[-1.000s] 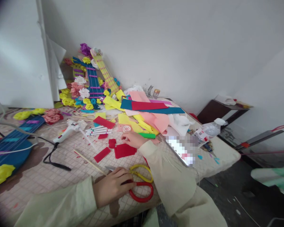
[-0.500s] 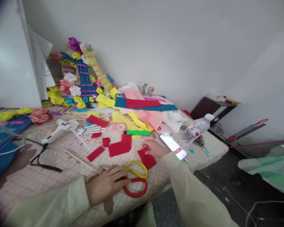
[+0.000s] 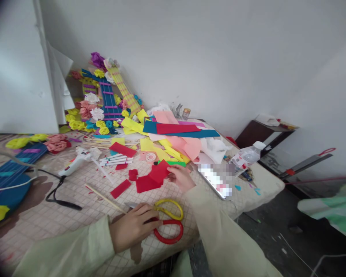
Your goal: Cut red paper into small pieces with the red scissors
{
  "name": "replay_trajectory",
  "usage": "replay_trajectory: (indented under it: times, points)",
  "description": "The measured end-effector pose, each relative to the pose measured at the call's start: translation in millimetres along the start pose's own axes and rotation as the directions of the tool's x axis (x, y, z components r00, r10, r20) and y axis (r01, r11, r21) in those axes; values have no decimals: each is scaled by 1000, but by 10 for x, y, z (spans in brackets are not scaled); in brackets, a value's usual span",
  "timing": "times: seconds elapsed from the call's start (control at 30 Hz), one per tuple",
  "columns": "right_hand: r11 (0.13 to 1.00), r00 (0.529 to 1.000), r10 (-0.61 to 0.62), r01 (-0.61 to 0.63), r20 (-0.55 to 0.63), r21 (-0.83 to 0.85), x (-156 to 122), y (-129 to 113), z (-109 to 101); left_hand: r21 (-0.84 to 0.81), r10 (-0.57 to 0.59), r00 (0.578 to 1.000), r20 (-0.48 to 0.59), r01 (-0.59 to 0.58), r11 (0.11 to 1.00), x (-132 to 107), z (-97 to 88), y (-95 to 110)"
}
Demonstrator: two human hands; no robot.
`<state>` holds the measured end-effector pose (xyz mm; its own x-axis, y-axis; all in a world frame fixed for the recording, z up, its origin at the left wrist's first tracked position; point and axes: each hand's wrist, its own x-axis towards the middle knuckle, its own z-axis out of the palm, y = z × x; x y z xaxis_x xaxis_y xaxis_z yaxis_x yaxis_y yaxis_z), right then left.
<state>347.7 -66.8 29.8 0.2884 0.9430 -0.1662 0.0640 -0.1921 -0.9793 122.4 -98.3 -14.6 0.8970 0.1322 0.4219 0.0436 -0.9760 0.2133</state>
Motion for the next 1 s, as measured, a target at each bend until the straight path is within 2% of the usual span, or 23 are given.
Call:
replay_trajectory:
  times: [0.1,0.17,0.27,0.33,0.37,0.4,0.47,0.5,0.57,0.6,0.67,0.7,0.73,0.8,0.87,0.93,1.0]
  points:
    - [981,996,89,-84,-22,176,16,68,292,19,6,1000,-18,-6,1000,-4,23,-10]
    - [958,991,134,-123,-27,259,4,100,410,28,11,1000,-21,-11,1000,-4,22,-6]
    - [927,985,172,-153,-25,342,-57,112,468,13,24,998,-58,-24,1000,-2,-34,21]
    - [914,985,172,-147,-32,379,-131,92,457,-40,-5,985,-175,-2,999,2,-110,40]
    - [909,985,168,-140,-38,394,-180,75,448,-76,-54,963,-265,34,997,7,-156,42]
    - [904,985,164,-132,-46,406,-238,56,442,-116,-131,923,-363,94,989,15,-205,38]
    - [903,988,143,-109,-52,415,-378,15,448,-191,-320,807,-497,257,947,43,-296,4]
    - [906,991,125,-95,-47,413,-454,-4,461,-224,-410,751,-518,343,912,62,-333,-24]
    - [915,997,80,-68,-15,397,-594,-31,493,-312,-567,668,-481,474,823,103,-385,-88]
    - [922,998,61,-62,13,382,-646,-38,504,-380,-637,645,-423,512,770,120,-400,-117]
    - [941,997,28,-50,69,335,-684,-39,495,-497,-722,627,-294,545,676,137,-416,-154]
    - [954,996,7,-32,83,297,-665,-32,471,-521,-724,642,-253,540,661,136,-419,-157]
    - [971,996,-25,3,86,240,-619,-20,435,-514,-691,681,-244,513,687,129,-422,-150]
    - [990,990,-129,126,56,58,-462,13,349,-419,-537,791,-292,399,815,106,-424,-116]
    - [937,965,-254,262,65,-233,-264,50,278,-309,-364,872,-327,265,913,79,-419,-75]
    - [813,937,-312,349,158,-466,-83,80,254,-261,-294,897,-329,212,942,56,-406,-54]
    - [730,918,-313,397,244,-556,43,98,278,-264,-289,902,-321,208,942,33,-391,-59]
